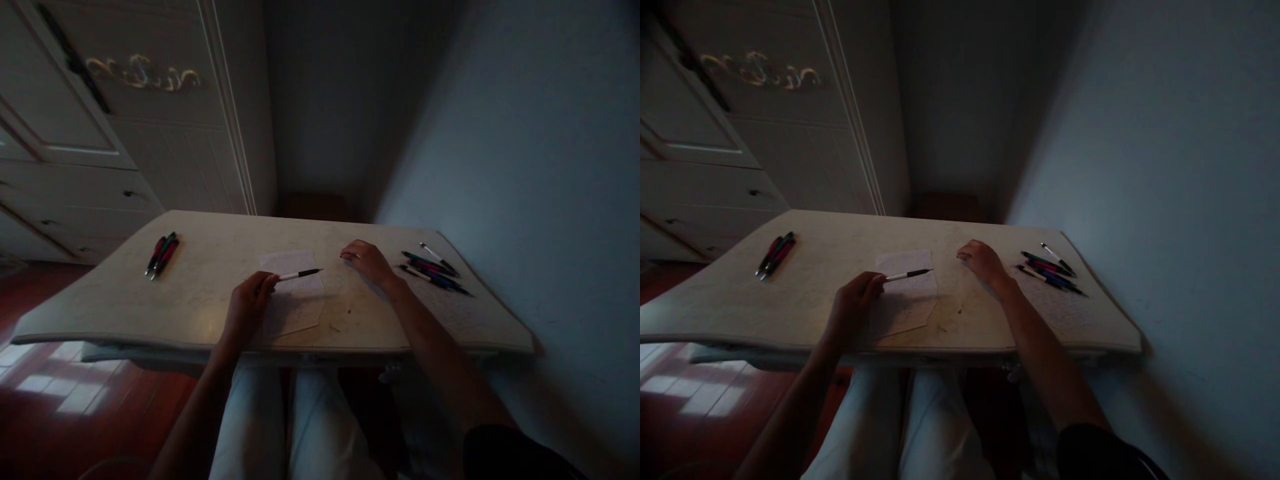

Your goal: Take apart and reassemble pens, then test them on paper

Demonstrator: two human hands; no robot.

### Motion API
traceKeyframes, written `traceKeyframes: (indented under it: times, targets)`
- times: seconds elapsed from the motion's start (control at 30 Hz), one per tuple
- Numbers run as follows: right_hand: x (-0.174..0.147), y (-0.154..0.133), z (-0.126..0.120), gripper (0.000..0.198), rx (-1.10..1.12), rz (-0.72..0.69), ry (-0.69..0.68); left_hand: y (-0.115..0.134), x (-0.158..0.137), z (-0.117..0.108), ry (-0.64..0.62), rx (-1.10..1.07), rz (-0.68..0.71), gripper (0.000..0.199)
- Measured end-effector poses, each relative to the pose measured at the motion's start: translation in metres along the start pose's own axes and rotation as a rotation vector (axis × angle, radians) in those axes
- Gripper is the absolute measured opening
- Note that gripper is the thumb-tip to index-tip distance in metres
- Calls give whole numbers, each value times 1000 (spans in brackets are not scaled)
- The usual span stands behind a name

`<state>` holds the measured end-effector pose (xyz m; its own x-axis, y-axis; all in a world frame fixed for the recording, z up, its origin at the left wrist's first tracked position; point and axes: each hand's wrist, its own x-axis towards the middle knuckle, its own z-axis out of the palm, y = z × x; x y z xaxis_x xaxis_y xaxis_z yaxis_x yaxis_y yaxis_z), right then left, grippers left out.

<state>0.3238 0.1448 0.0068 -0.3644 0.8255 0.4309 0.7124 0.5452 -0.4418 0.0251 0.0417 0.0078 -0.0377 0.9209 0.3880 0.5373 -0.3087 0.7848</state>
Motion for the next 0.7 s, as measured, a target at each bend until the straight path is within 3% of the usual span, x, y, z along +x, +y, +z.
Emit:
traceKeyframes:
  times: [0.3,0.7]
  targets:
    - [-3,3,-5,7,-35,15,-26,-10,0,2,39,-67,-22,33]
    - [-3,12,1,17,46,10,-17,-9,0,2,66,-89,-31,30]
